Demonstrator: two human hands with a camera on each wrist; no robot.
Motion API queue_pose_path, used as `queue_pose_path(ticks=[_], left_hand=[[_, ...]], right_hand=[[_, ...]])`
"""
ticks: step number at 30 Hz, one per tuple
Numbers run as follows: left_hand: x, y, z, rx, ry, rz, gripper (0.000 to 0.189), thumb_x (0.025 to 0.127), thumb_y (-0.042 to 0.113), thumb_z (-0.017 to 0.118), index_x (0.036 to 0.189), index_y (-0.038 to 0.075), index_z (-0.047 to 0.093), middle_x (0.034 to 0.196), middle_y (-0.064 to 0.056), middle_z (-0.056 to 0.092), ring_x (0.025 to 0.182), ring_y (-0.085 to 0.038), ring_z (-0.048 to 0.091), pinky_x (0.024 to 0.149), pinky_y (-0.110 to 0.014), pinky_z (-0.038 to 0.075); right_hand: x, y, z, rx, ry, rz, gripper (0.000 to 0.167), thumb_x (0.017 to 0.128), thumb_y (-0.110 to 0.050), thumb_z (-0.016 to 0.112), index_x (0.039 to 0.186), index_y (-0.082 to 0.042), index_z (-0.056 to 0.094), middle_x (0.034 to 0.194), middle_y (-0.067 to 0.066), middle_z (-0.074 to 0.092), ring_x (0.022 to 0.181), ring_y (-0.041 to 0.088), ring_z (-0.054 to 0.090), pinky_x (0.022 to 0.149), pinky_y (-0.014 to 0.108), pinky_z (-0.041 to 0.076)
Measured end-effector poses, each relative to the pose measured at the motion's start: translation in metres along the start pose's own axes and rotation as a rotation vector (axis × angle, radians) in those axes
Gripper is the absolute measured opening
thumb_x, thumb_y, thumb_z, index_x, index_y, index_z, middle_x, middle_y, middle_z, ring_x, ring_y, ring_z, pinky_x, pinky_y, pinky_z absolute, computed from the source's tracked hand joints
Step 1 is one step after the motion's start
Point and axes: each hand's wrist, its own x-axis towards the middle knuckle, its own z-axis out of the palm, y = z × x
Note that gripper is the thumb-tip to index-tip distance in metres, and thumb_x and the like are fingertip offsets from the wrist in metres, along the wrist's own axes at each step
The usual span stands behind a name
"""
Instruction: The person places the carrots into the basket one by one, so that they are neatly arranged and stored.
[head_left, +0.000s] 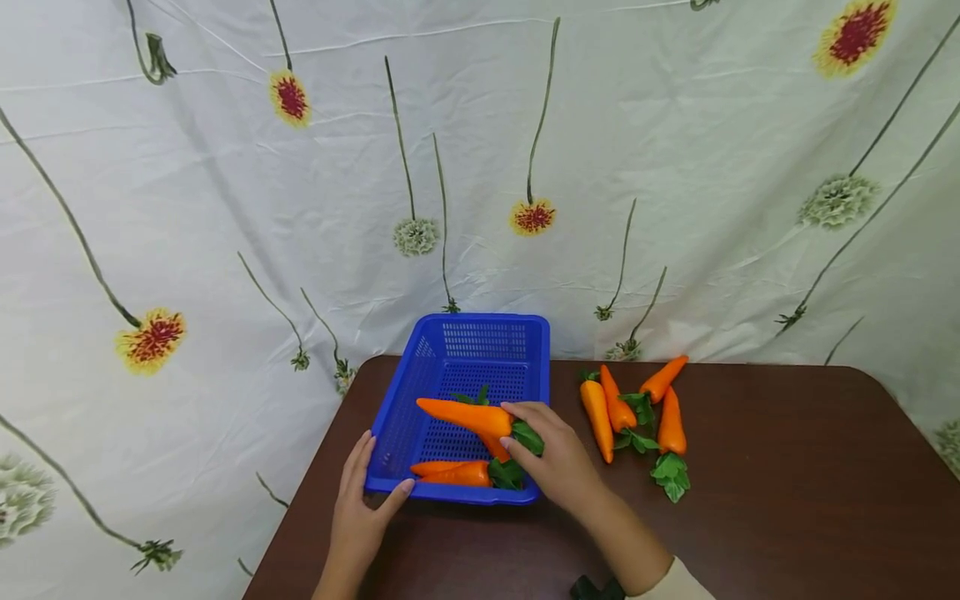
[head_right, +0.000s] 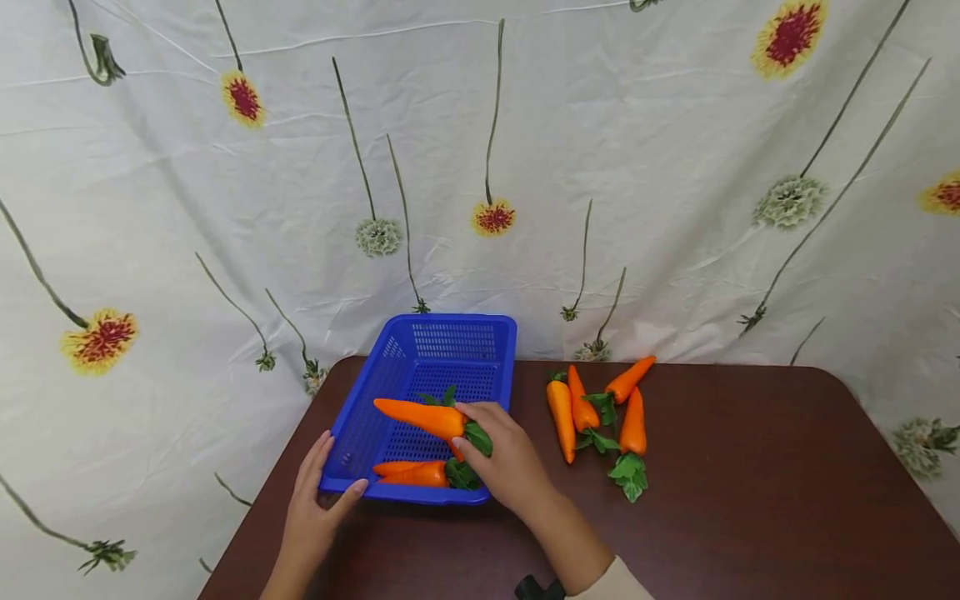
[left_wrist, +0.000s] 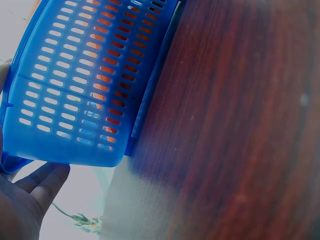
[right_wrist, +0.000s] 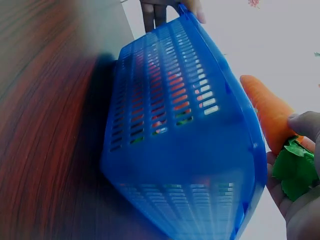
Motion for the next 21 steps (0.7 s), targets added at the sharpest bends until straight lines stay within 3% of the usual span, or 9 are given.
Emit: queue_pose_path(ticks=[8, 21], left_hand=[[0.001, 0.001, 0.000, -0.004, -0.005, -0.002, 0.088, 0.087, 0.033, 0.080, 0.160, 0.027, 0.031, 0.168, -0.001, 0.024, 0.147, -0.035, 0.033, 0.115, -0.067, 0.032], [0.000, 0.001, 0.000, -0.010, -0.001, -0.002, 0.088, 0.087, 0.036, 0.080, 0.159, 0.029, 0.031, 0.167, -0.001, 0.024, 0.147, -0.034, 0.034, 0.114, -0.067, 0.032]], right_hand=[[0.002, -0.008, 0.010, 0.007, -0.082, -0.027, 0.045, 0.096, -0.023, 0.070, 0.140, -0.019, 0.061, 0.135, -0.003, 0.063, 0.129, 0.018, 0.059, 0.107, 0.043, 0.051], [0.001, -0.009, 0.018, 0.026, -0.091, -0.045, 0.044, 0.096, -0.023, 0.071, 0.139, -0.019, 0.062, 0.132, -0.002, 0.064, 0.129, 0.019, 0.060, 0.106, 0.043, 0.051]])
